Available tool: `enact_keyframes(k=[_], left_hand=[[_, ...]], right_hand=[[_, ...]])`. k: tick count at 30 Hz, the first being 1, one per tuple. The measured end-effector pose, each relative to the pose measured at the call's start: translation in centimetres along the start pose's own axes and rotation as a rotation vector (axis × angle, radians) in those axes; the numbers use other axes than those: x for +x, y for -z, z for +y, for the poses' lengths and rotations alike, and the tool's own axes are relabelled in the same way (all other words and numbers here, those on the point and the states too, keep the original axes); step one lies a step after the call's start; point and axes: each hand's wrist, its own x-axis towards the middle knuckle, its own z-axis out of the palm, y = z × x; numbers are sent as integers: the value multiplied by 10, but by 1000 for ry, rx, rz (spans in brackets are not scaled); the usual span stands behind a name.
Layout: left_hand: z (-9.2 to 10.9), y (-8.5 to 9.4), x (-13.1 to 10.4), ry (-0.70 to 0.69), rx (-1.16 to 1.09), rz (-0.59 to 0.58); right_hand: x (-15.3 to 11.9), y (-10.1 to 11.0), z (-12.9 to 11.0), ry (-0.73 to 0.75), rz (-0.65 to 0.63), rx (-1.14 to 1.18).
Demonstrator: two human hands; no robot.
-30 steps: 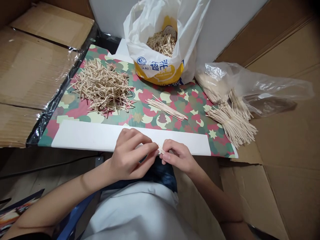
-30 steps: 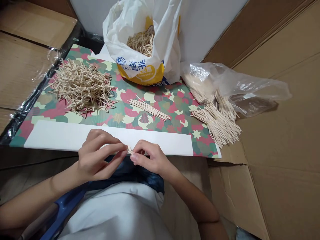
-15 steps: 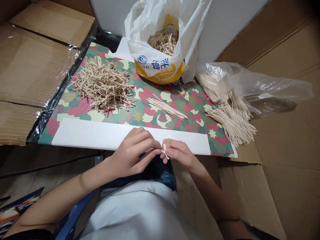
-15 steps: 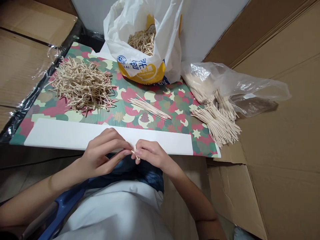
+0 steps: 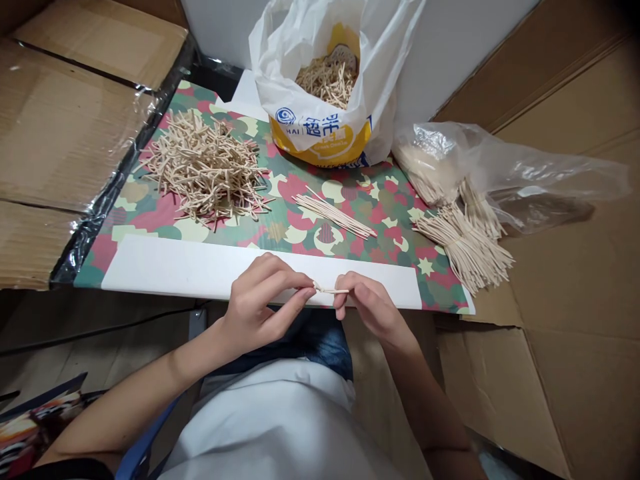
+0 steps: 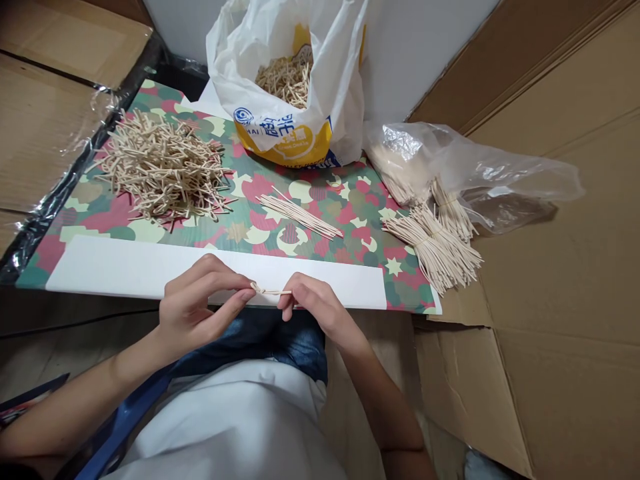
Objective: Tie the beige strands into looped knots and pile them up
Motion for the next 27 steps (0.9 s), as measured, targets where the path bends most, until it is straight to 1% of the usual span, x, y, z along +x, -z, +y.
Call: enact_keyframes(k=[3, 5, 6, 8, 11, 14, 18, 21, 22, 24, 26, 27], left_hand=[[-1, -4, -3, 3, -6, 30], [0, -9, -6, 39, -18, 89], [1, -12, -7, 68, -29, 126], [3, -20, -11, 139, -61, 188], [8, -31, -17, 219, -126, 216], [11, -35, -19, 265, -195, 208], [12, -32, -16, 269, -232, 161], [12, -30, -15, 263, -206, 114], [12, -29, -15, 266, -198, 105], [13, -27, -14, 253, -189, 86], [13, -22, -13, 194, -169, 46], [13, -20, -12, 155, -148, 11]], right_hand=[[-1, -1, -3, -38, -24, -29], [-2, -7, -1, -39, -11, -12], [-2, -12, 0, -26, 21, 9], [-2, -24, 6, 14, 126, 60], [-1, -40, 15, 74, 253, 91], [0, -48, 21, 98, 314, 21], [-1, -51, 21, 80, 363, -153], [-2, -53, 20, 145, 381, -300], [-2, -52, 21, 159, 372, -332], [-3, -49, 22, 139, 307, -328], [-4, -41, 23, 80, 221, -229], [-5, -36, 22, 56, 205, -158]])
